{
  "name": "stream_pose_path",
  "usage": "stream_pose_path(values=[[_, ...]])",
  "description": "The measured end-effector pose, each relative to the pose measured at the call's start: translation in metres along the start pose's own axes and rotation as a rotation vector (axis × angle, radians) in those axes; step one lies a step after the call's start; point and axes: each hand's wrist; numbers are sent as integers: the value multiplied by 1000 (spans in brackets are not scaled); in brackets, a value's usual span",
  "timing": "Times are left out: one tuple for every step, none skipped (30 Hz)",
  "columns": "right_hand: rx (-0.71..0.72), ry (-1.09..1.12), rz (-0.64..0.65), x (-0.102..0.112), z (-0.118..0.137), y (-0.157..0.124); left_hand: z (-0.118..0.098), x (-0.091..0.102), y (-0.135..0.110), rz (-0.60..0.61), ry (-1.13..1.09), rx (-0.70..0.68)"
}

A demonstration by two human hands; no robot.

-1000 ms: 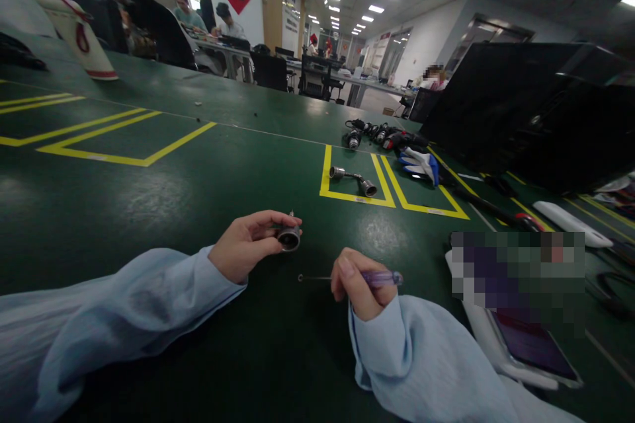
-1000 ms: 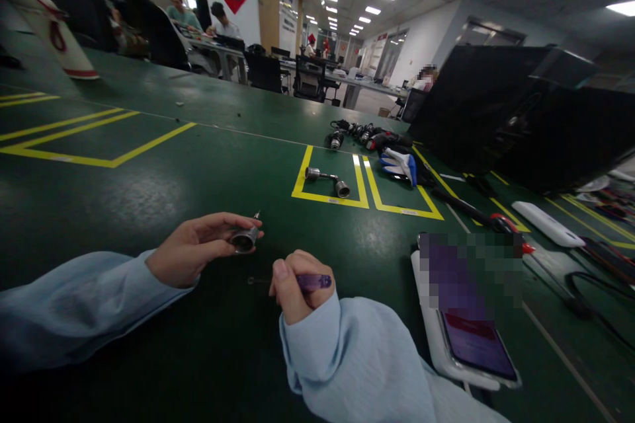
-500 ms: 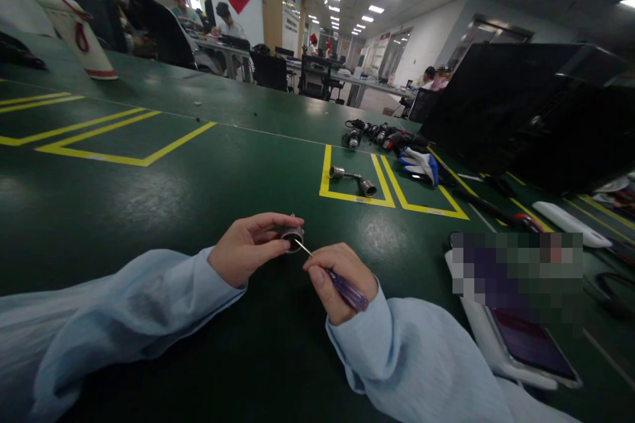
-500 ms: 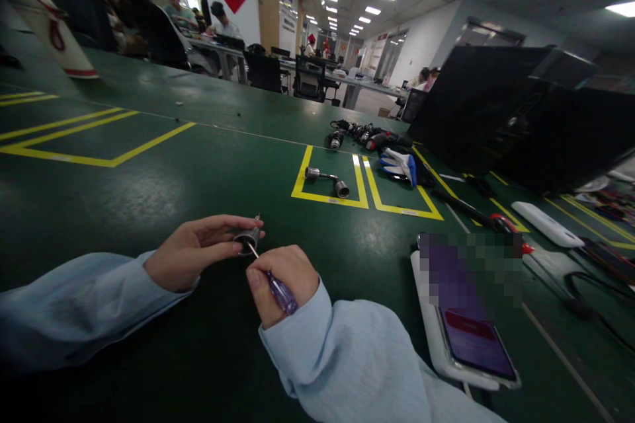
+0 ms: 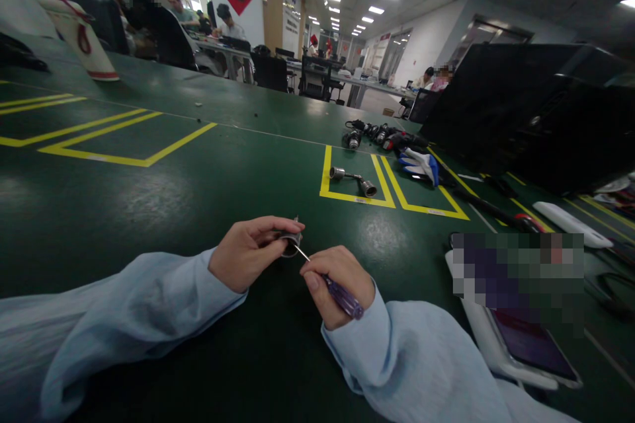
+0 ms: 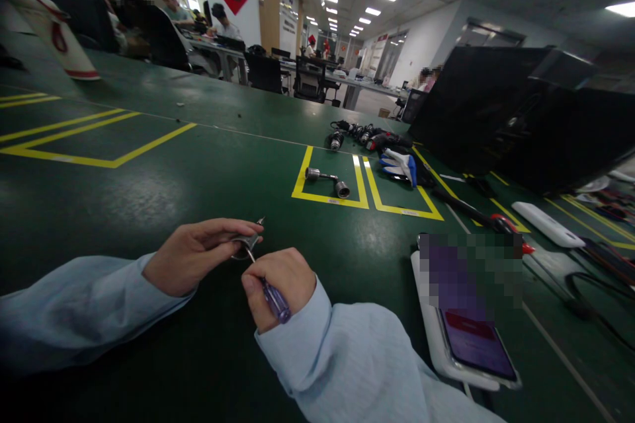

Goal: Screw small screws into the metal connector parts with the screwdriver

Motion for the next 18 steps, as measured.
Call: stream_pose_path(values=[[2,-9,9,-1,0,0,0,0,0,-2,3,-2],[2,-15,13,-1,0,0,-1,0,0,-2,6,-5],[0,-16,8,-1,0,0,-1,-1,0,-1,9,-8],[-6,-11,-8,-1,1,0,0,0,1,2,11,-11],[-16,-3,-31,-1,1,0,0,0,3,3,12,-14],[-30,8,-59,0,2,-1,1,1,6,3,14,-16],[-48,21,-85,0,2,-1,3,3,12,-2,15,-15],[-69,35,-107,0,2,-2,5,5,19,-17,13,-14],[-94,48,-126,0,1,-2,7,8,27,-41,13,-12],[-128,61,-143,-1,-1,-3,9,12,37,-81,1,-12],[-179,73,-158,-4,-4,-3,12,16,48,-126,-2,-12],[-245,84,-175,-8,-7,-2,14,20,59,-187,7,-36],[-333,97,-190,-13,-10,-1,16,25,70,-216,29,-55],[-449,113,-210,-19,-14,2,18,30,81,-235,46,-70],[-558,151,-231,-26,-19,7,19,34,91,-241,68,-76],[-636,212,-254,-34,-24,13,21,38,100,-257,85,-101],[-689,282,-276,-43,-29,20,22,42,108,-272,105,-142],[-731,345,-292,-52,-34,29,24,46,116,-295,132,-174]])
Point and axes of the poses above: each hand's wrist, its own y-axis towards the middle knuckle, its own x-axis out of the back of the hand, z = x × y, and after that the axes turned 13 degrees about -z, right-handed
